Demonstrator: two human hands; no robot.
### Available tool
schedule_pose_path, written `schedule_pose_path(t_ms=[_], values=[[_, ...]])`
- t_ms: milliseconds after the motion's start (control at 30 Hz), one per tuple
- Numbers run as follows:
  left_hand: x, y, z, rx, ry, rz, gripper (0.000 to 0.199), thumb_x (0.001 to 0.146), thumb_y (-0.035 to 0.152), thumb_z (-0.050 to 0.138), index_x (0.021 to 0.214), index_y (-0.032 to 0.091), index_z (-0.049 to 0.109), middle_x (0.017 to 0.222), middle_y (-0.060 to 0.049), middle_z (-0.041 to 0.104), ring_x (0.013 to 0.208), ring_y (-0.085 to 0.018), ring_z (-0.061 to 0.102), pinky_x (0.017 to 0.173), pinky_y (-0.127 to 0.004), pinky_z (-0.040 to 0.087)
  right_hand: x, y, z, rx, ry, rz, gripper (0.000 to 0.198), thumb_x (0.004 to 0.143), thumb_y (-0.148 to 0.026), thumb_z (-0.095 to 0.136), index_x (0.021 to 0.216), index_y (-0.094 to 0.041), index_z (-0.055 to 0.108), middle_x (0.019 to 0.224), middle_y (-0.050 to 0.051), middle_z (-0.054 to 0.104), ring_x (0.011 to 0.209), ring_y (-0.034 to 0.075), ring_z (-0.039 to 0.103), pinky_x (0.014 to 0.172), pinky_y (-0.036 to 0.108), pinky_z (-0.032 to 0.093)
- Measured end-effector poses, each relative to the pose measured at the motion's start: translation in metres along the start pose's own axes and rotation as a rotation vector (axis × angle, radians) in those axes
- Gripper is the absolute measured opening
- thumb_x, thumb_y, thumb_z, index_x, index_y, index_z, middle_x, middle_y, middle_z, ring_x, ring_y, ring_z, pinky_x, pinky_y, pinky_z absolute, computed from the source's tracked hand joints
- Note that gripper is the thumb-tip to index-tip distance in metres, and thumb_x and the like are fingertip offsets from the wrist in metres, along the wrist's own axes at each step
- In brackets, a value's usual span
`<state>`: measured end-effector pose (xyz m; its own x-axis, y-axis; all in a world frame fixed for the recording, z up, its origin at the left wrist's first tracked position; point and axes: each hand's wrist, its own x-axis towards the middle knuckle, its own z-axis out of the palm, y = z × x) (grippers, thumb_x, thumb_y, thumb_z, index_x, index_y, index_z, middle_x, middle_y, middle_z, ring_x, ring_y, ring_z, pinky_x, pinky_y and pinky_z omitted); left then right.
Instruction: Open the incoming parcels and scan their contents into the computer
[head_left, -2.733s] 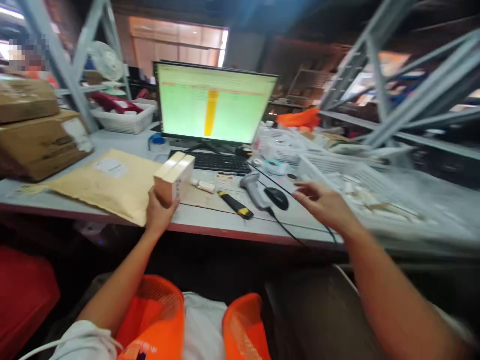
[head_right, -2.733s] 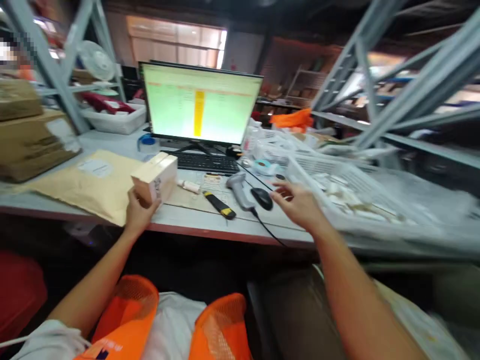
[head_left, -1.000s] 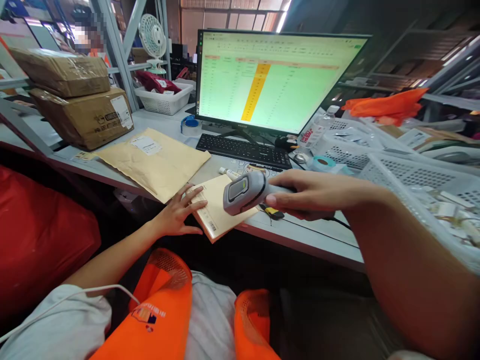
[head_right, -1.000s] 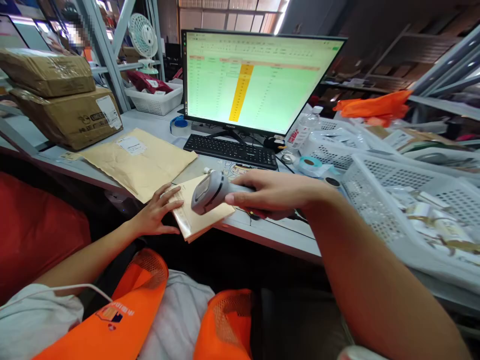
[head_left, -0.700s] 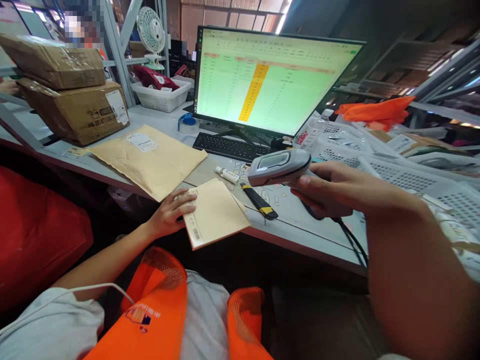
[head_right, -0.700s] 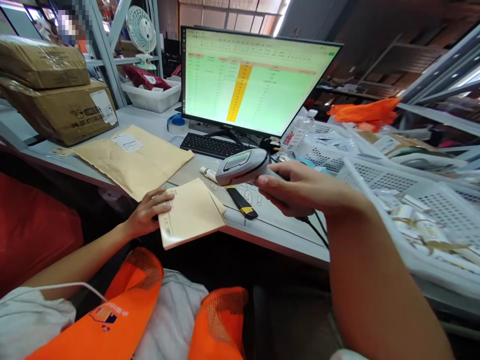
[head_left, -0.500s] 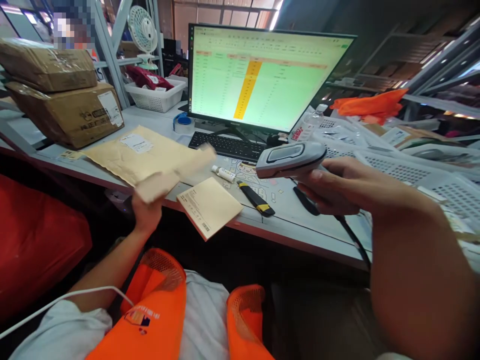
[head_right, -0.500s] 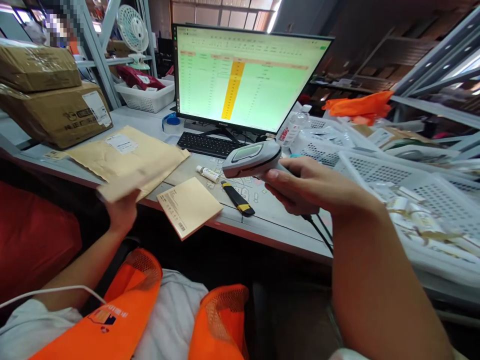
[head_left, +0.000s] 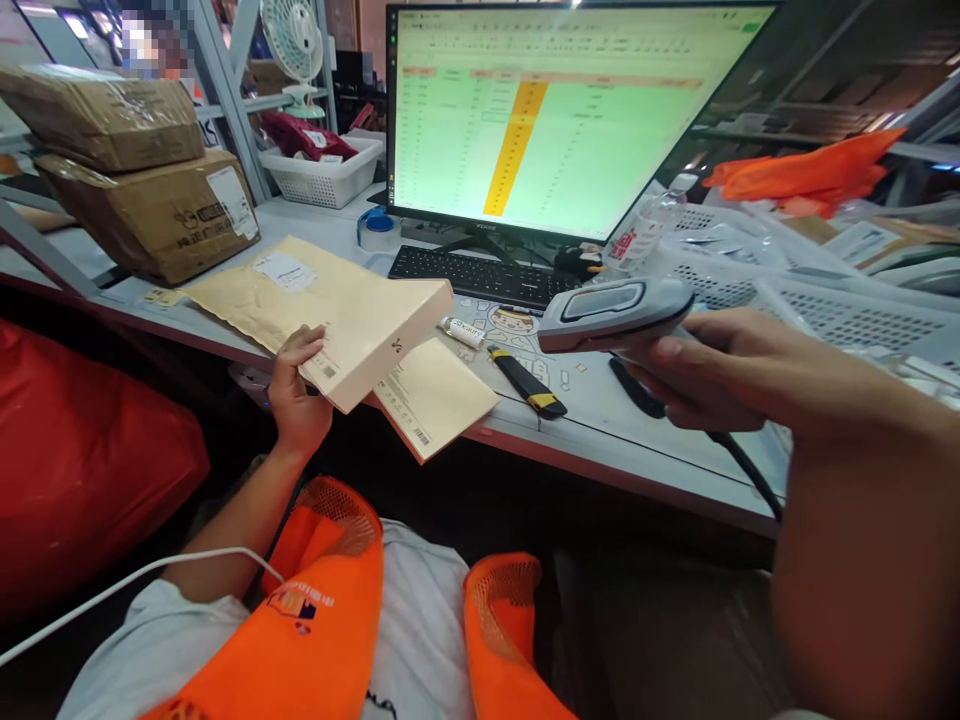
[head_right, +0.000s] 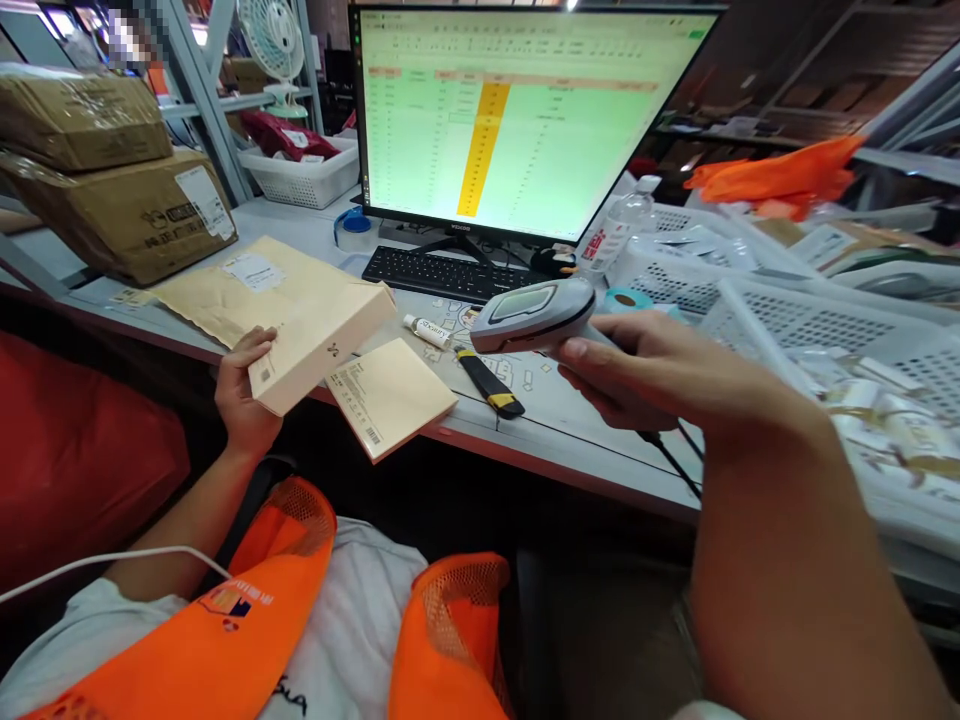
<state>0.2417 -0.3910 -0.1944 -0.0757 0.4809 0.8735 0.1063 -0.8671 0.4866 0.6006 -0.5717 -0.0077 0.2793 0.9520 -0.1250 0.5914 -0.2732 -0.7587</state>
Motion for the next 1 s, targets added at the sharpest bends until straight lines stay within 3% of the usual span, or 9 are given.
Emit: schedule_pose_path(t_ms=[100, 267, 367, 500, 700, 867, 1000], values=[[-0.008, -0.006, -0.002, 0.085, -0.085, 0.115, 0.033, 0.089, 0.029, 0.077, 0.118, 0.026, 0.063, 0.129, -0.006, 0.069, 0.135, -0.027, 0.057, 0.116, -0.054, 0.045, 0.003, 0.009, 0.001, 0.020, -0.131, 0.104, 0.066, 0.069, -0.084, 0.072, 0.072, -0.021, 0.052, 0.055, 0.000, 0.046, 0.040, 0.008, 0.036, 0.035, 0.020, 0.022], [-0.026, -0.009, -0.007, 0.148, -0.178, 0.295, 0.028, 0.092, 0.028, 0.072, 0.118, 0.028, 0.062, 0.127, -0.005, 0.071, 0.135, -0.027, 0.058, 0.108, -0.052, 0.052, 0.015, 0.015, 0.018, -0.176, 0.084, 0.094, 0.060, 0.079, -0.081, 0.062, 0.078, -0.021, 0.051, 0.057, 0.001, 0.053, 0.040, 0.011, 0.042, 0.034, 0.022, 0.028], [-0.033, -0.003, -0.002, 0.127, -0.205, 0.345, 0.028, 0.091, 0.029, 0.073, 0.117, 0.029, 0.062, 0.125, -0.006, 0.072, 0.133, -0.028, 0.060, 0.106, -0.053, 0.054, 0.027, 0.014, 0.036, -0.262, 0.251, -0.024, 0.049, 0.086, -0.069, 0.060, 0.082, -0.020, 0.056, 0.064, 0.004, 0.060, 0.052, 0.016, 0.053, 0.045, 0.026, 0.037], [-0.034, 0.010, 0.015, 0.091, -0.231, 0.419, 0.028, 0.091, 0.030, 0.073, 0.116, 0.030, 0.062, 0.122, -0.006, 0.073, 0.132, -0.029, 0.060, 0.103, -0.054, 0.056, 0.044, 0.002, 0.070, -0.369, 0.458, -0.262, 0.042, 0.088, -0.059, 0.059, 0.092, -0.017, 0.065, 0.083, 0.010, 0.069, 0.073, 0.023, 0.060, 0.061, 0.030, 0.039], [-0.024, 0.021, 0.032, 0.024, -0.189, 0.463, 0.019, 0.097, 0.024, 0.063, 0.114, 0.031, 0.061, 0.127, -0.005, 0.072, 0.135, -0.027, 0.059, 0.107, -0.057, 0.053, 0.049, -0.015, 0.116, -0.213, 0.342, -0.258, 0.039, 0.093, -0.052, 0.048, 0.096, -0.018, 0.068, 0.092, 0.010, 0.072, 0.083, 0.026, 0.061, 0.069, 0.031, 0.038], [-0.018, 0.016, 0.028, 0.026, -0.228, 0.473, 0.016, 0.097, 0.026, 0.062, 0.112, 0.030, 0.060, 0.126, -0.005, 0.072, 0.133, -0.027, 0.060, 0.107, -0.058, 0.053, 0.040, -0.018, 0.117, -0.232, 0.414, -0.242, 0.037, 0.092, -0.050, 0.050, 0.098, -0.019, 0.068, 0.090, 0.010, 0.071, 0.079, 0.025, 0.060, 0.066, 0.031, 0.035], [-0.016, 0.011, 0.021, 0.063, -0.148, 0.466, 0.013, 0.096, 0.028, 0.064, 0.108, 0.030, 0.060, 0.123, -0.003, 0.073, 0.131, -0.026, 0.061, 0.108, -0.057, 0.053, 0.040, -0.019, 0.099, -0.296, 0.452, -0.280, 0.036, 0.090, -0.051, 0.057, 0.097, -0.017, 0.069, 0.089, 0.010, 0.071, 0.078, 0.025, 0.060, 0.066, 0.031, 0.034]])
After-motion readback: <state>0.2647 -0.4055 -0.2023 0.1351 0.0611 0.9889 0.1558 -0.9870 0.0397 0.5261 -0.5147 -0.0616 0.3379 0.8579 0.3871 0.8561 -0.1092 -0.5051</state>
